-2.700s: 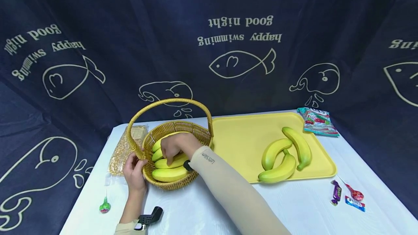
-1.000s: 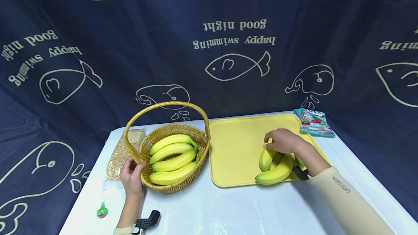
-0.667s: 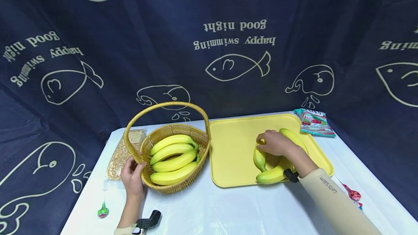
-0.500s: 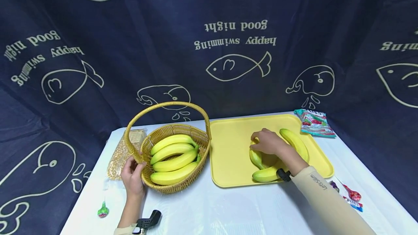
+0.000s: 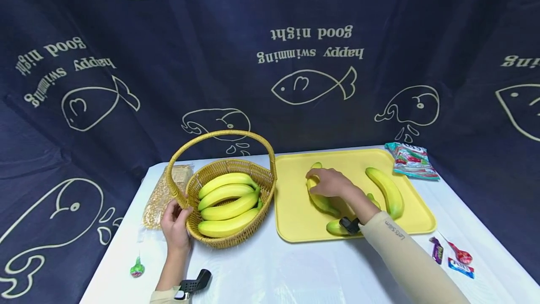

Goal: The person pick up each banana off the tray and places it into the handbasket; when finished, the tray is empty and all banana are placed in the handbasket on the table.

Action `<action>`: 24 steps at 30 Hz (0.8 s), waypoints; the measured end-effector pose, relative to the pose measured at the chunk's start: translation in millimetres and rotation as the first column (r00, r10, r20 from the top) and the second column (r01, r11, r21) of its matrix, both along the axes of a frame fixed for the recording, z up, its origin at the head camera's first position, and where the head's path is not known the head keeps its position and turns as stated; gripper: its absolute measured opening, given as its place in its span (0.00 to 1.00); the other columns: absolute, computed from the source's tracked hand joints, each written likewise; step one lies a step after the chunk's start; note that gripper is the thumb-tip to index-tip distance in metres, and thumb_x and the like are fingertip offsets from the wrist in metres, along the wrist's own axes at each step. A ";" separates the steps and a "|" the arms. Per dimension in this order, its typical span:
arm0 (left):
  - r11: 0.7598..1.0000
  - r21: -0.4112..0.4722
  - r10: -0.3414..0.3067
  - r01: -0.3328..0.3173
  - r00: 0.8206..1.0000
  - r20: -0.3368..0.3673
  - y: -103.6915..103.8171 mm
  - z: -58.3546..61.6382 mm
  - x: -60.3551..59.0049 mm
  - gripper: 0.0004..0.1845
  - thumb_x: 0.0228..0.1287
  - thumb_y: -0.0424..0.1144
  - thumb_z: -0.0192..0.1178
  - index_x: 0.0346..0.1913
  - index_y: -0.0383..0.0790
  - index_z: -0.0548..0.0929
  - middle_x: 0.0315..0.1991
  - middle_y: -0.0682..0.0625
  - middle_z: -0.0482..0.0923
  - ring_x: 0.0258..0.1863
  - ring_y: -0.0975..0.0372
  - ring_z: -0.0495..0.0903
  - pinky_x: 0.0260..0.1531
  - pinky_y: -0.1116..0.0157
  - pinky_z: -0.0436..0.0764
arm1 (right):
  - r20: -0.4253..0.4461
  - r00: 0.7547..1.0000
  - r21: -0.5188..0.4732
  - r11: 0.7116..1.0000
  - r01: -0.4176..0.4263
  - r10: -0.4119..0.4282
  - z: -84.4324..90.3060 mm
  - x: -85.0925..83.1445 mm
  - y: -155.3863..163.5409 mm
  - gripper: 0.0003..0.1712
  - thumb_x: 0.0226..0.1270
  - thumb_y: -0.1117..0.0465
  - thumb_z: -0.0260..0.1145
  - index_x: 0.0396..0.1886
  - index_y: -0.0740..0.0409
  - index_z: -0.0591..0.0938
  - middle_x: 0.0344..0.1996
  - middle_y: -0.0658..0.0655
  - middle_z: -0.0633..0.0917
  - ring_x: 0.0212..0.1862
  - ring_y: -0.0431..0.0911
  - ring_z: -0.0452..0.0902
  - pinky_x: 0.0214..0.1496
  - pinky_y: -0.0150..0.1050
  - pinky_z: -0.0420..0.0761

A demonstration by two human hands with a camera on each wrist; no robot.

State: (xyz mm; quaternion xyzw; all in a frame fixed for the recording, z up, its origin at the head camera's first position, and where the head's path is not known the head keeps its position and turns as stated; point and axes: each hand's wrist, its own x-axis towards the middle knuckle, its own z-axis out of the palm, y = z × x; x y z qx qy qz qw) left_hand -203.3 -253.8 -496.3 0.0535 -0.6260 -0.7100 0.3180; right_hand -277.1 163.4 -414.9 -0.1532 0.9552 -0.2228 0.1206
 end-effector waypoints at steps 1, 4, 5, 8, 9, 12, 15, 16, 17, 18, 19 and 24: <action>1.000 -0.003 0.000 0.000 1.000 0.002 0.2 -0.1 -0.5 0.17 0.55 0.20 0.54 0.50 0.25 0.78 0.48 0.40 0.77 0.46 0.56 0.75 0.44 0.68 0.72 | 0.003 1.000 -0.025 1.000 -0.010 0.010 4.7 1.3 -0.6 0.28 0.58 0.55 0.66 0.60 0.50 0.77 0.55 0.55 0.78 0.46 0.54 0.74 0.41 0.48 0.72; 1.000 -0.005 0.001 -0.001 1.000 0.004 0.4 -0.2 -1.5 0.17 0.54 0.21 0.54 0.49 0.25 0.79 0.47 0.40 0.77 0.45 0.56 0.75 0.44 0.68 0.72 | 0.019 0.998 -0.133 0.989 -0.064 0.067 21.5 7.0 -1.7 0.26 0.57 0.56 0.66 0.58 0.47 0.77 0.33 0.51 0.79 0.27 0.45 0.69 0.30 0.41 0.67; 1.000 -0.007 0.000 0.000 1.000 0.005 0.3 -0.1 -1.9 0.17 0.54 0.21 0.54 0.49 0.25 0.79 0.47 0.40 0.77 0.46 0.56 0.75 0.44 0.68 0.72 | 0.024 0.995 -0.169 0.981 -0.091 0.097 27.2 9.2 -1.9 0.25 0.56 0.56 0.66 0.57 0.46 0.78 0.26 0.49 0.76 0.23 0.43 0.66 0.28 0.39 0.66; 1.000 -0.004 -0.006 0.006 1.000 0.001 0.2 0.1 -2.5 0.17 0.54 0.21 0.54 0.49 0.25 0.79 0.48 0.40 0.77 0.46 0.56 0.75 0.44 0.68 0.72 | 0.051 0.978 -0.272 0.945 -0.179 0.200 43.9 17.4 -2.6 0.23 0.56 0.58 0.66 0.55 0.44 0.78 0.18 0.48 0.71 0.20 0.41 0.66 0.26 0.38 0.67; 1.000 -0.005 -0.008 0.008 1.000 0.001 0.1 0.2 -2.6 0.17 0.54 0.21 0.54 0.49 0.25 0.79 0.48 0.40 0.77 0.46 0.56 0.75 0.44 0.68 0.72 | 0.064 0.971 -0.298 0.933 -0.202 0.231 50.0 21.2 -3.7 0.23 0.57 0.58 0.67 0.54 0.44 0.78 0.20 0.48 0.73 0.22 0.41 0.68 0.26 0.38 0.68; 1.000 -0.004 -0.008 0.008 1.000 0.000 0.2 -0.2 -2.1 0.17 0.55 0.21 0.54 0.49 0.25 0.79 0.47 0.39 0.77 0.45 0.56 0.75 0.44 0.68 0.72 | 0.080 0.945 -0.338 0.900 -0.275 0.318 63.6 32.3 -8.5 0.23 0.57 0.58 0.67 0.55 0.44 0.78 0.28 0.49 0.80 0.28 0.44 0.75 0.31 0.41 0.74; 1.000 -0.002 -0.003 0.003 1.000 0.002 0.5 -0.9 -0.8 0.16 0.55 0.21 0.54 0.49 0.24 0.79 0.48 0.39 0.77 0.45 0.56 0.75 0.44 0.69 0.72 | 0.083 0.920 -0.330 0.881 -0.337 0.383 75.2 45.6 -19.5 0.24 0.58 0.55 0.68 0.56 0.42 0.78 0.35 0.49 0.82 0.34 0.45 0.79 0.37 0.43 0.77; 1.000 0.000 -0.001 0.001 1.000 0.002 0.7 -1.0 -0.2 0.17 0.55 0.21 0.54 0.49 0.24 0.79 0.48 0.39 0.77 0.45 0.57 0.75 0.44 0.69 0.72 | 0.080 0.912 -0.328 0.875 -0.356 0.401 78.5 49.7 -24.4 0.24 0.59 0.55 0.68 0.57 0.41 0.77 0.37 0.49 0.82 0.34 0.45 0.80 0.38 0.43 0.77; 1.000 0.008 0.002 -0.002 1.000 0.000 0.8 -1.6 0.1 0.17 0.55 0.20 0.54 0.49 0.23 0.78 0.48 0.39 0.77 0.45 0.57 0.75 0.43 0.69 0.72 | 0.070 0.906 -0.319 0.870 -0.377 0.418 81.9 53.5 -30.0 0.24 0.59 0.54 0.67 0.57 0.40 0.77 0.38 0.48 0.82 0.35 0.44 0.80 0.39 0.42 0.78; 1.000 0.011 0.004 -0.004 1.000 -0.001 0.7 -2.2 0.3 0.17 0.55 0.20 0.54 0.50 0.23 0.78 0.48 0.38 0.77 0.45 0.57 0.75 0.44 0.69 0.72 | 0.057 0.898 -0.310 0.863 -0.399 0.436 84.8 56.7 -36.1 0.24 0.60 0.54 0.67 0.57 0.38 0.77 0.41 0.46 0.82 0.37 0.43 0.80 0.41 0.42 0.78; 1.000 0.015 0.004 -0.004 1.000 -0.003 0.9 -2.1 0.7 0.17 0.55 0.20 0.54 0.50 0.22 0.77 0.49 0.37 0.77 0.45 0.57 0.75 0.44 0.69 0.72 | 0.040 0.891 -0.303 0.855 -0.421 0.453 87.1 58.8 -42.7 0.24 0.60 0.53 0.67 0.57 0.38 0.76 0.44 0.44 0.81 0.39 0.42 0.81 0.43 0.41 0.78; 1.000 0.019 0.001 -0.001 1.000 -0.012 1.6 -0.8 2.4 0.18 0.55 0.20 0.54 0.51 0.20 0.76 0.49 0.35 0.76 0.45 0.57 0.75 0.44 0.69 0.72 | -0.064 0.858 -0.280 0.816 -0.506 0.510 88.3 54.2 -81.6 0.25 0.61 0.53 0.66 0.59 0.38 0.76 0.38 0.43 0.80 0.37 0.38 0.78 0.41 0.35 0.76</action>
